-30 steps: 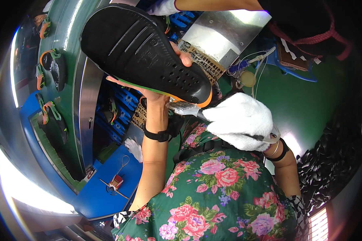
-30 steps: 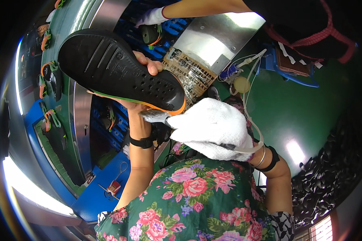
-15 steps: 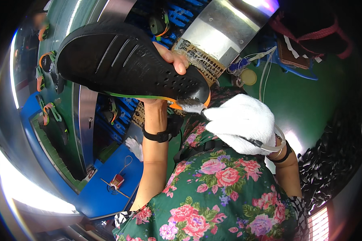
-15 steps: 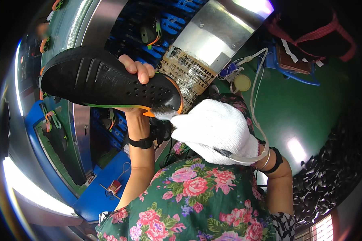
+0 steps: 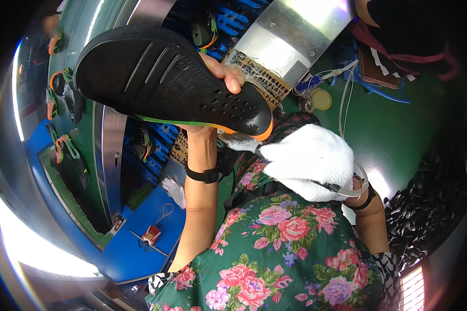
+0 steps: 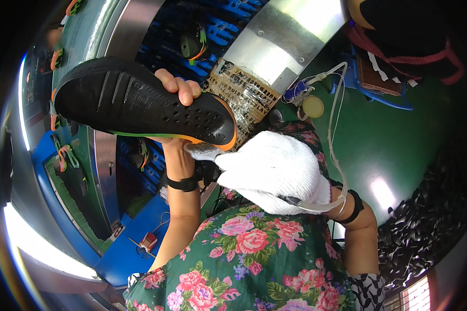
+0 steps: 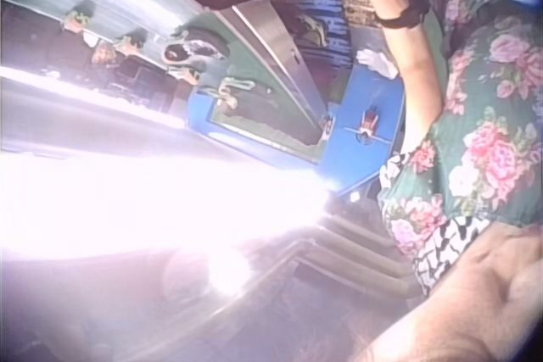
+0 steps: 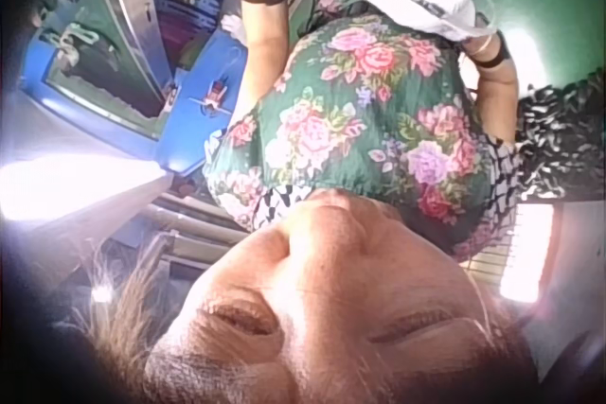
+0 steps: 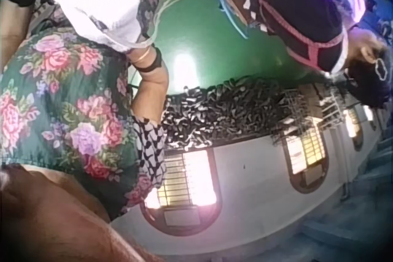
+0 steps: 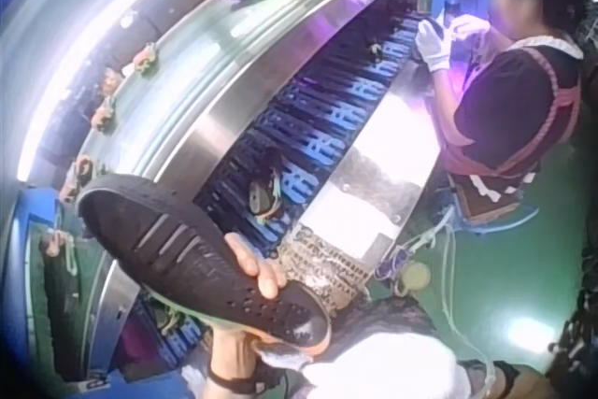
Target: Apply glue to the bottom of shoe soles using a brush on a manufacturing line.
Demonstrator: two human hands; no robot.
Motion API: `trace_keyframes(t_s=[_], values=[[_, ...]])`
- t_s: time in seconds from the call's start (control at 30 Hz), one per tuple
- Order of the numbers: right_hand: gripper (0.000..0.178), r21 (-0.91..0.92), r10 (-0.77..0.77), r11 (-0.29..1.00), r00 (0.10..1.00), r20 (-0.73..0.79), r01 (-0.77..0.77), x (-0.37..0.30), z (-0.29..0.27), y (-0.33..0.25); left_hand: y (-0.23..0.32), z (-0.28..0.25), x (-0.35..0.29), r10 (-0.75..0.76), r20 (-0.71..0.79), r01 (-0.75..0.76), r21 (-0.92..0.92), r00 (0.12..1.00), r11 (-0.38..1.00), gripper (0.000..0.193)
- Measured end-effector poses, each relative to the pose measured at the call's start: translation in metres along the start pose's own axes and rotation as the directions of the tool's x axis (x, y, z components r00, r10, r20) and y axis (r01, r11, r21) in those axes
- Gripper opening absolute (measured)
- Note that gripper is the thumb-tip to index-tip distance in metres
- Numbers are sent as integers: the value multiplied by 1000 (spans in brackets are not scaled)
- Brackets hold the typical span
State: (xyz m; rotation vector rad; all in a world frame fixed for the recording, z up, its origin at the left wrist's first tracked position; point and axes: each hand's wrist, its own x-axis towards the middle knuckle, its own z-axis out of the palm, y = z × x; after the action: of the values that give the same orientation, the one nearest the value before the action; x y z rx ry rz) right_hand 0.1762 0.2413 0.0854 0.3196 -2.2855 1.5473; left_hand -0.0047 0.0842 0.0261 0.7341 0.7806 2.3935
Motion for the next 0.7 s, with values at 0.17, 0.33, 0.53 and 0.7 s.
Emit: trace_keyframes(t_s=[0.17, 0.33, 0.53, 0.7], values=[[25, 23, 38, 999, 999, -33, -37, 0, -5, 0, -3, -1, 0, 3, -9, -4, -114, 1000, 993, 80], [21, -97, 95, 990, 990, -102, -105, 1, 0, 3, -4, -3, 1, -41, -31, 36, -166, 999, 985, 87], [23, 260, 110, 959, 993, 37, -116, 3, -6, 10, -5, 2, 3, -122, 85, 121, 10, 989, 993, 61], [25, -97, -60, 994, 998, -14, 58, 20, -5, 13, 3, -1, -2, -253, 13, 254, -80, 967, 964, 69]])
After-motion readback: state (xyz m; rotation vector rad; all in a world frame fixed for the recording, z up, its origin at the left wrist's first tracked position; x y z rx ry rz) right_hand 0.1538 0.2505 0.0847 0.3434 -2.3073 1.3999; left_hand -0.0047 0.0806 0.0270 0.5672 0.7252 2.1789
